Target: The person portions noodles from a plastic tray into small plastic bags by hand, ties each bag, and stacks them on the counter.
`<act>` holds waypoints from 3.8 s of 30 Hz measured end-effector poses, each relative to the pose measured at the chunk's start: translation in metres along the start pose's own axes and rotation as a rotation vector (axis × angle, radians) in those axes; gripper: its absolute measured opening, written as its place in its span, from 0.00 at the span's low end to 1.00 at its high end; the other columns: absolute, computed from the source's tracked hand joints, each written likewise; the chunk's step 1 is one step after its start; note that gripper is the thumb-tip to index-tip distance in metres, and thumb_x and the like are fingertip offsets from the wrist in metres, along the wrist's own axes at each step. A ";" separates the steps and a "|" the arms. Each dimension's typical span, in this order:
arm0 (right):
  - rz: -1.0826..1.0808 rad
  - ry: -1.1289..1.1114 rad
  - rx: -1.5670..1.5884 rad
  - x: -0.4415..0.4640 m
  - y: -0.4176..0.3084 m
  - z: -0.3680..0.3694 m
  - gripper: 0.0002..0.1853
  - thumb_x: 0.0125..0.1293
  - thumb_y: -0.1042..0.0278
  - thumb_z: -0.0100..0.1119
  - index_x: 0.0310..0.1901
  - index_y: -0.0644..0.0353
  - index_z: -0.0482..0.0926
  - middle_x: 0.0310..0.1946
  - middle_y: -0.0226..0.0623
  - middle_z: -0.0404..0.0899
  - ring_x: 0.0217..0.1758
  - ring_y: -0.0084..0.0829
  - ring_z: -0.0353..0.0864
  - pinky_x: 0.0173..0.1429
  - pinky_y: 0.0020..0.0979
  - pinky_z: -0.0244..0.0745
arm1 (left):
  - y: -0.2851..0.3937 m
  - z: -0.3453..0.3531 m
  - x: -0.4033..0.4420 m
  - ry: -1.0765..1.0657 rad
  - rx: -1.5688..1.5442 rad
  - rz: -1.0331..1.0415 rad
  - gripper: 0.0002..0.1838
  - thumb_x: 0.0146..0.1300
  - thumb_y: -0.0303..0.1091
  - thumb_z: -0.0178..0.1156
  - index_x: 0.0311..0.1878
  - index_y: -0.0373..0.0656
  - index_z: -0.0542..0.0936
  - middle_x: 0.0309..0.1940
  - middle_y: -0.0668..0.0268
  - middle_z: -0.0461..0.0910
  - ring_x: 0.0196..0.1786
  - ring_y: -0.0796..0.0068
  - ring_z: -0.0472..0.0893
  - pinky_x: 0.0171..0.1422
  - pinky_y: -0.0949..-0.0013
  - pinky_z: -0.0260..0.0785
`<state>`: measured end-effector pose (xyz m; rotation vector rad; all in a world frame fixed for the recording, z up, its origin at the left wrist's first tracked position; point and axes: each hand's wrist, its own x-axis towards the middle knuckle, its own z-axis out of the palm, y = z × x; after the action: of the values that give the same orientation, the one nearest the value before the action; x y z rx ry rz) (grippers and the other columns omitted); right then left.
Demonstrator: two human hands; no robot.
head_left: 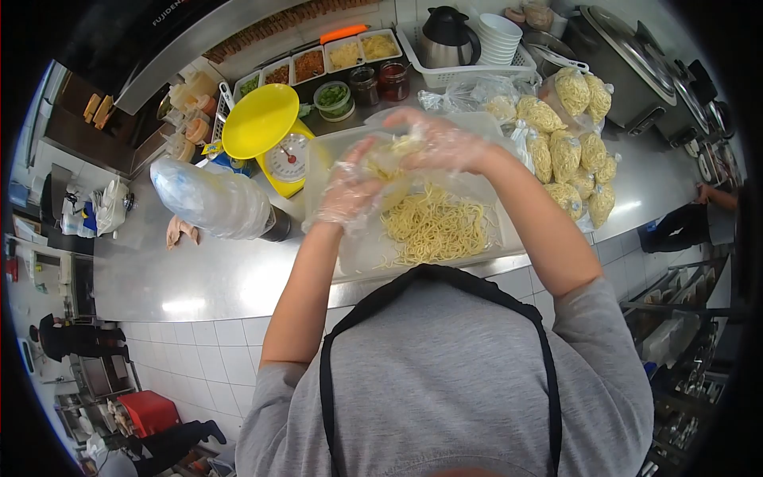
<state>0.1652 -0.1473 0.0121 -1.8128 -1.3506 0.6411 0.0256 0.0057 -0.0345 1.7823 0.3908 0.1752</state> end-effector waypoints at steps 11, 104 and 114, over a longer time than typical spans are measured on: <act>0.163 -0.339 -0.901 0.031 -0.134 -0.055 0.46 0.42 0.60 0.68 0.64 0.54 0.55 0.55 0.47 0.68 0.56 0.41 0.70 0.56 0.36 0.67 | -0.008 0.008 0.035 -0.205 0.807 0.124 0.21 0.50 0.39 0.60 0.47 0.41 0.75 0.39 0.54 0.77 0.44 0.57 0.76 0.50 0.64 0.67; -0.057 0.294 0.234 -0.022 -0.014 -0.018 0.31 0.59 0.37 0.45 0.56 0.51 0.69 0.48 0.36 0.71 0.49 0.35 0.73 0.54 0.38 0.67 | 0.019 0.015 -0.004 -0.028 -0.092 0.102 0.30 0.43 0.22 0.52 0.56 0.47 0.70 0.51 0.63 0.72 0.28 0.80 0.72 0.36 0.75 0.67; -0.049 -0.146 -0.573 -0.017 -0.010 -0.052 0.10 0.52 0.65 0.61 0.29 0.63 0.74 0.34 0.39 0.73 0.39 0.40 0.73 0.46 0.35 0.68 | 0.037 -0.032 0.016 0.027 0.216 0.348 0.29 0.40 0.21 0.49 0.54 0.41 0.72 0.53 0.58 0.70 0.59 0.63 0.67 0.64 0.69 0.54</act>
<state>0.1937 -0.1763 0.0495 -2.1977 -1.8045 0.3845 0.0361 0.0331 0.0079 2.0550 0.1179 0.4150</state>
